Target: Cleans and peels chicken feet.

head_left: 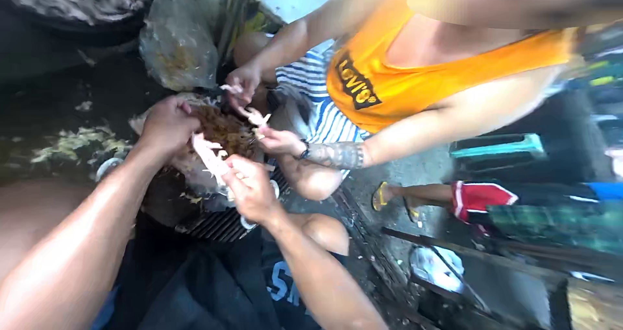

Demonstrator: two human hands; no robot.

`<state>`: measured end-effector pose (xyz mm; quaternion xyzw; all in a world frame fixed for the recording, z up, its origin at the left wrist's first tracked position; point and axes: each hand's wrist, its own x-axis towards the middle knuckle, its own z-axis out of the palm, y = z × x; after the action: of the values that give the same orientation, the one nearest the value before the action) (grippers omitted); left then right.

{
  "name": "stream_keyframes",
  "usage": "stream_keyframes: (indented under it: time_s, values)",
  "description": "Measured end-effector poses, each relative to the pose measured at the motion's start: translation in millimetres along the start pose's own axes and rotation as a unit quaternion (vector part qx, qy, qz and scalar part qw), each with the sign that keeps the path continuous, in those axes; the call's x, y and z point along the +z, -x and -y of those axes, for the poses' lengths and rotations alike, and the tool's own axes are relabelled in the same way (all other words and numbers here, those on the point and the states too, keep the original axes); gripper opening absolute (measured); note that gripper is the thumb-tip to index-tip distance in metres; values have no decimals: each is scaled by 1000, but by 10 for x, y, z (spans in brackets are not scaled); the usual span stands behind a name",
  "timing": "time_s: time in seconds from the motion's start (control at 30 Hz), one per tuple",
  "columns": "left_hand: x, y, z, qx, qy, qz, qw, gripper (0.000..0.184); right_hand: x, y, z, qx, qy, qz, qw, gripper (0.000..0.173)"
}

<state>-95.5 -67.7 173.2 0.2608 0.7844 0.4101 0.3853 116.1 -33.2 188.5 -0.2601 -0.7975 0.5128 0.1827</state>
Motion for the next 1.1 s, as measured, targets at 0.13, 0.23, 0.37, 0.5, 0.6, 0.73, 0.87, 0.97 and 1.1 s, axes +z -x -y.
stream_keyframes:
  time_s: [0.13, 0.23, 0.37, 0.5, 0.6, 0.73, 0.87, 0.97, 1.1]
  values:
    - [-314, -35, 31, -27, 43, -67, 996, 35, -94, 104, -13, -10, -27, -7, 1000, 19]
    - [-269, -92, 150, 6, 154, -37, 987, 29, -104, 45, -194, 8, -145, -13, 989, 20]
    - [-106, -1, 149, 58, 253, 50, 965, 16, -15, -109, -376, 13, -332, -13, 943, 34]
    - [-27, -13, 128, 101, 273, 77, 954, 13, 28, -48, -313, 104, -325, -14, 940, 35]
    - [24, -57, 115, 114, 256, 86, 956, 15, 72, -96, -346, 97, -369, 13, 924, 45]
    - [89, -88, 126, 99, 200, 76, 972, 17, 71, -118, -330, 78, -325, 47, 941, 38]
    - [118, -89, 126, 97, 160, 64, 980, 17, 75, -125, -320, 92, -279, 46, 955, 26]
    - [125, -63, 122, 117, 123, 57, 984, 20, 87, -127, -328, 91, -274, 37, 957, 26]
    - [140, -53, 143, 123, 80, 38, 988, 28, 85, -112, -325, 83, -251, 33, 964, 28]
